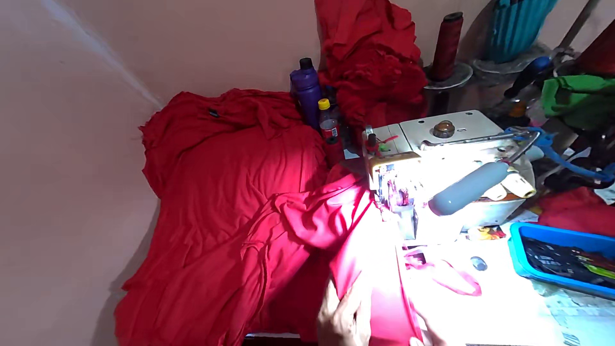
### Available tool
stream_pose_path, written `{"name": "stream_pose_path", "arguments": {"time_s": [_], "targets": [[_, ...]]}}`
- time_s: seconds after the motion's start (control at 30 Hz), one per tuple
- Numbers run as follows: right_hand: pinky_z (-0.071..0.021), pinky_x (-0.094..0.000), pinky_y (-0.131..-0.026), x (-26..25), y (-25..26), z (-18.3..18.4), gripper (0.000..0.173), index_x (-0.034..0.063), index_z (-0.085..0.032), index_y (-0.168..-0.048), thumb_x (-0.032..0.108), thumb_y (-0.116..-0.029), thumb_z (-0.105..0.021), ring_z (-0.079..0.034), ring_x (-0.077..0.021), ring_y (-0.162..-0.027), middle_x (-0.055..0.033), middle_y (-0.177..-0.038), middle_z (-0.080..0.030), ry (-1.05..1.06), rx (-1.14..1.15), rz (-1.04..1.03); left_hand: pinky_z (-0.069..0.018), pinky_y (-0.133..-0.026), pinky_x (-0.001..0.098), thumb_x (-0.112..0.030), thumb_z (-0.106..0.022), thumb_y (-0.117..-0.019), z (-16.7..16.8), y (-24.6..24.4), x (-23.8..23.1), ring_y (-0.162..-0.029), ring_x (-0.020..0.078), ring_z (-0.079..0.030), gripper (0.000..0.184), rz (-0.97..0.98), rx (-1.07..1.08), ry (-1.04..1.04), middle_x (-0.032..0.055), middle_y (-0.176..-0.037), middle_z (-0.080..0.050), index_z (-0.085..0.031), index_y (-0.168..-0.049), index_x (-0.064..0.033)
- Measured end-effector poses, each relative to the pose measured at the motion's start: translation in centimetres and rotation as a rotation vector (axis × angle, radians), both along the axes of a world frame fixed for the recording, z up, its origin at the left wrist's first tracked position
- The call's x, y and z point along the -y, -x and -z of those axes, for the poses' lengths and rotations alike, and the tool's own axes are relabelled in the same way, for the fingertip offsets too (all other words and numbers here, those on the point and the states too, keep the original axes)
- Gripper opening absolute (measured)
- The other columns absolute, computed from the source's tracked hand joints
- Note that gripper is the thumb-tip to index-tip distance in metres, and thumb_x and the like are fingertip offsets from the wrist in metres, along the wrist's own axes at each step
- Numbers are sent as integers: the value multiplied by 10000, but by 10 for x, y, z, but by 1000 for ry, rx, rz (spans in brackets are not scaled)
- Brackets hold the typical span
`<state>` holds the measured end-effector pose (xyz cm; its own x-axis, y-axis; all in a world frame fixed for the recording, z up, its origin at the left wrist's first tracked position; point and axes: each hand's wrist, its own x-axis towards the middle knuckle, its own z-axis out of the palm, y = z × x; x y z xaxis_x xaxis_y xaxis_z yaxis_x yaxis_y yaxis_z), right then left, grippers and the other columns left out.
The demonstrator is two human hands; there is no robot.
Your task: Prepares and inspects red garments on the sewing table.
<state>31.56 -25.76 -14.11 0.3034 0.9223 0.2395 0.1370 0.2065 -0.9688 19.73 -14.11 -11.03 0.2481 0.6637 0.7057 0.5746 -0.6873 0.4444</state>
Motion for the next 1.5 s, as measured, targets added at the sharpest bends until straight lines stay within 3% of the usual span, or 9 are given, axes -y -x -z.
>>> {"name": "stream_pose_path", "arguments": {"time_s": [0.23,0.37,0.83,0.97,1.07,1.2,1.3,1.4,1.5], "targets": [[-549,-126,-713,-68,-15,-7,476,-131,-525,-1382,72,-952,-541,-640,60,-763,-87,-1024,-724,-148,119,255,-595,-818,402,-45,-666,-829,-22,-31,-58,-919,339,-742,229,-19,-122,-44,203,-998,-755,-822,-995,-71],[-536,-139,-885,-102,-29,-9,373,-80,-650,-1270,125,-994,-506,-669,42,-996,-96,-1159,-733,-258,187,274,-550,-822,500,-100,-663,-935,-42,-51,-88,-958,368,-696,199,-29,-203,208,213,-1040,-723,-807,-1072,-104],[-510,-138,-658,-97,-29,0,400,-5,-667,-1319,111,-969,-512,-622,7,-668,-66,-810,-721,-219,436,436,-546,-795,514,-209,-656,-983,-39,-61,-121,-942,324,-681,204,-9,-162,277,165,-1040,-704,-800,-1114,-149],[-534,-219,-668,-96,-30,-4,411,-28,-641,-1338,137,-1000,-474,-634,-48,-691,-95,-868,-727,-144,446,395,-505,-946,562,-176,-648,-992,-42,-66,-161,-1081,353,-674,229,148,-26,386,200,-1118,-721,-745,-1135,-27],[-560,-232,-729,-90,-30,-10,389,-41,-640,-1328,125,-1009,-491,-678,-67,-773,-135,-1012,-748,-160,431,347,-465,-1053,466,-108,-644,-982,-41,-63,-182,-1197,267,-632,237,171,272,579,175,-1232,-696,-717,-1172,13],[-536,-160,-770,-82,-28,-17,290,-62,-712,-1172,91,-1008,-528,-657,-27,-796,-126,-955,-733,-292,401,260,-507,-1006,367,-159,-543,-1045,-43,-9,-122,-1161,199,-652,297,33,391,154,161,-1249,-689,-672,-1227,37],[-512,-220,-937,-88,-23,-21,344,-32,-637,-1325,101,-1035,-508,-645,-118,-1075,-182,-1231,-672,-361,435,105,-502,-865,185,-89,-558,-999,-30,20,-34,-933,26,-634,225,-48,398,-140,94,-962,-708,-706,-1035,77],[-457,-281,-1091,-89,-21,-21,393,29,-602,-1406,121,-1036,-504,-576,-150,-1294,-151,-1405,-607,-330,436,-64,-489,-866,99,-152,-562,-1023,-6,21,35,-943,-95,-611,137,67,392,-109,-50,-962,-686,-680,-1022,-82],[-547,-458,-904,-68,-34,-9,273,22,-754,-1136,72,-929,-582,-690,-297,-1041,-169,-1101,-724,-193,697,262,-533,-867,123,-131,-676,-947,21,-7,48,-953,-43,-646,79,207,504,38,-16,-969,-701,-742,-980,-102]]}}
